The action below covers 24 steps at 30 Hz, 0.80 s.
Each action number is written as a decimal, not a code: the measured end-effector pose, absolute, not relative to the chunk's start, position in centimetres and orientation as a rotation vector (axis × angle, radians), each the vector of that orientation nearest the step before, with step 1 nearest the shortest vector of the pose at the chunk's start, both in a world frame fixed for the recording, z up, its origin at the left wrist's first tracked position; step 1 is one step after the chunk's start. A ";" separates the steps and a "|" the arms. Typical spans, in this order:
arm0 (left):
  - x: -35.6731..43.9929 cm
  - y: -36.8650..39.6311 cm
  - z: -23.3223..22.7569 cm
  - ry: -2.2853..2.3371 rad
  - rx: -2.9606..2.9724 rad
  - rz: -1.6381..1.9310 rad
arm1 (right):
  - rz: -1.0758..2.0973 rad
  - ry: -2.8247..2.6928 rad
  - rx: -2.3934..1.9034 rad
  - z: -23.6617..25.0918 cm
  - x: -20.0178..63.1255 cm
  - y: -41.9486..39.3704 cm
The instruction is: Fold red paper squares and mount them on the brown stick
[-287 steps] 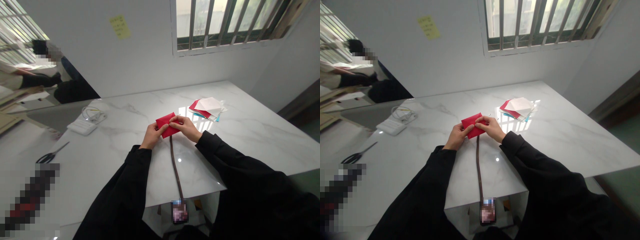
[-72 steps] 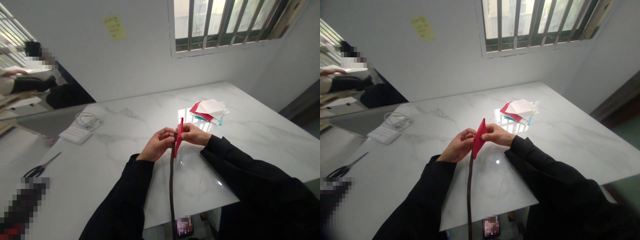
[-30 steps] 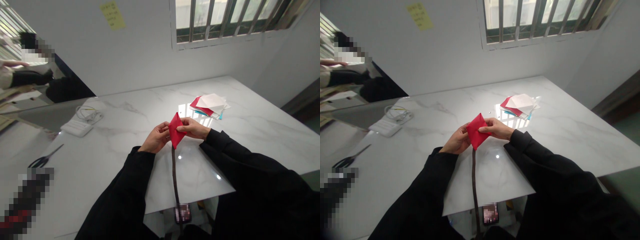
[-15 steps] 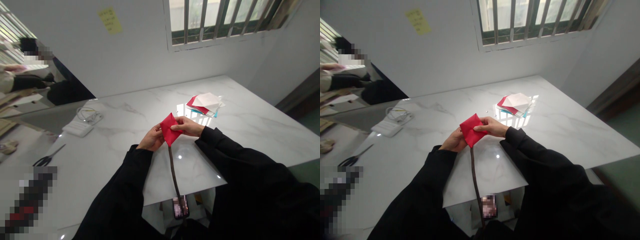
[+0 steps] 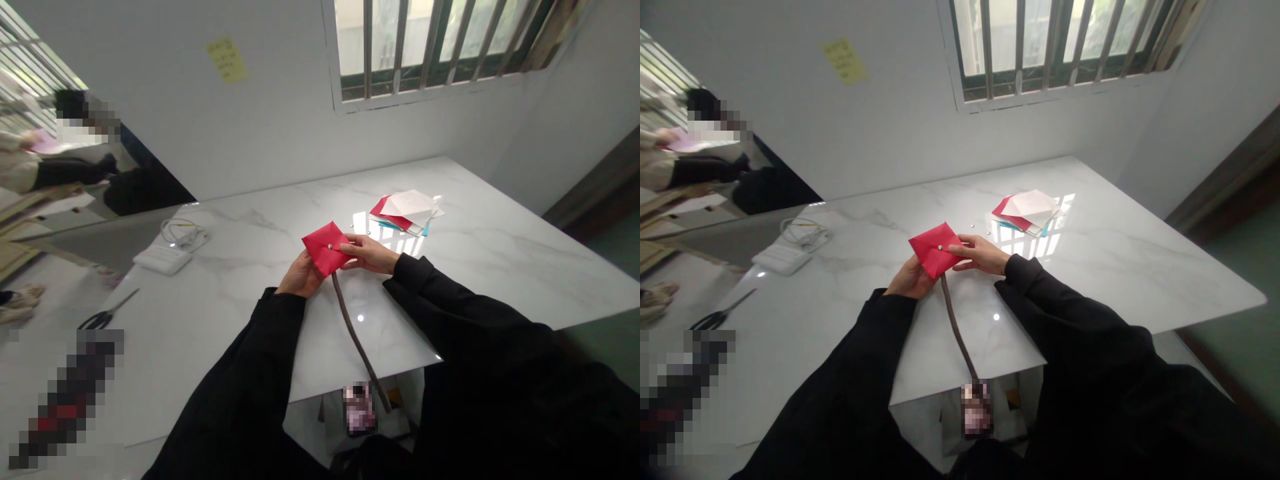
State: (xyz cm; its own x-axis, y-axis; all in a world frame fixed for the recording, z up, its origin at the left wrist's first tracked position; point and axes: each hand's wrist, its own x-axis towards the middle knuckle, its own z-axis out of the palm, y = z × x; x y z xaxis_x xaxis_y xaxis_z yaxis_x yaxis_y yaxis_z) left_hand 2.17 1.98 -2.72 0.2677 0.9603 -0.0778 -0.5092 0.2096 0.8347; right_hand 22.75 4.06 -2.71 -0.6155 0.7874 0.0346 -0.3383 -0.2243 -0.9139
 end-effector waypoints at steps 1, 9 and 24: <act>2.0 2.1 -2.6 0.722 0.750 1.180 | 1.914 -1.302 -0.610 -2.7 22.8 4.1; 1.1 2.3 -1.7 0.782 0.551 1.475 | 1.850 -2.082 -0.700 -1.8 22.8 2.8; 1.0 -0.5 -2.4 1.114 1.290 1.254 | 1.799 -1.846 -0.722 -2.6 21.9 0.8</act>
